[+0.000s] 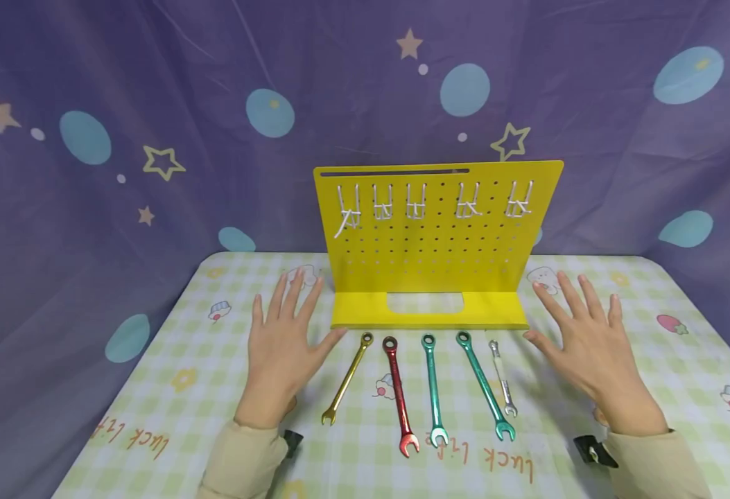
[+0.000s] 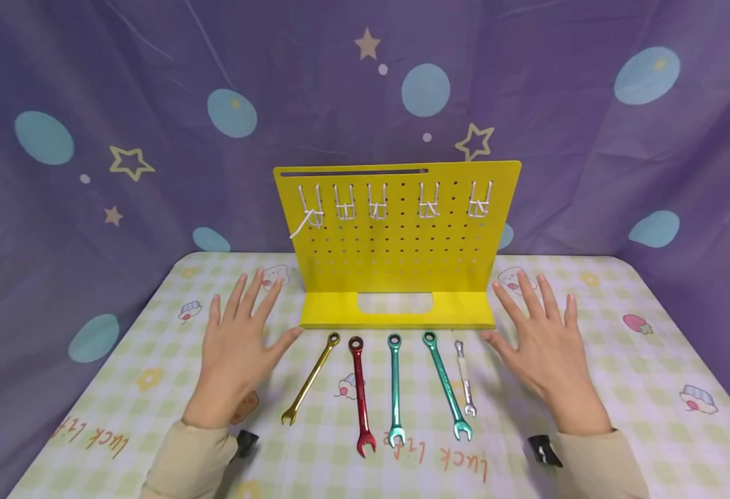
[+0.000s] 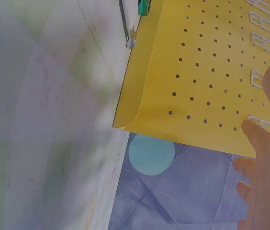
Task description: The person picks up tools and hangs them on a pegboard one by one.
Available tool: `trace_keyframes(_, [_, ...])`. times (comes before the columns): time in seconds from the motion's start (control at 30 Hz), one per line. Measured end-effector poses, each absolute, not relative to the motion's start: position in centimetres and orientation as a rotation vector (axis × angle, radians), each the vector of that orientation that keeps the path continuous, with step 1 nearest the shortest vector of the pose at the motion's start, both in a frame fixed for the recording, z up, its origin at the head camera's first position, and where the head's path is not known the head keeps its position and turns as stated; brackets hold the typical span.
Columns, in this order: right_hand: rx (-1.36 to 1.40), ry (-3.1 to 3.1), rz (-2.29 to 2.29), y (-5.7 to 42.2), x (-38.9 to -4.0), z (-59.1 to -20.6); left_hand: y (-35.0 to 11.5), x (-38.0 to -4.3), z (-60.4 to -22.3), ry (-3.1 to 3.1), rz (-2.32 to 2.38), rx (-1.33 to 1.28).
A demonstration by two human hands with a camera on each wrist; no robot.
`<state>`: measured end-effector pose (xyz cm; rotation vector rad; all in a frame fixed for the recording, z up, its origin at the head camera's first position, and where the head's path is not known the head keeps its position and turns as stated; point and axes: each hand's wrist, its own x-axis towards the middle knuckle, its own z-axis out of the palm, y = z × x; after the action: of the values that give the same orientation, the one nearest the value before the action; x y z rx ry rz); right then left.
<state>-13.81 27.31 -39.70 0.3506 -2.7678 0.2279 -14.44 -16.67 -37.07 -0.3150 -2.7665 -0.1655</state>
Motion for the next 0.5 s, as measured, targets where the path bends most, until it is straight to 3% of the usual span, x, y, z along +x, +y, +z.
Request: trace_keyframes(0.5, [0.369,-2.753,0.242,27.1,-13.8,-39.7,-17.8,-18.0,-37.8,-2.731,-0.282,-0.388])
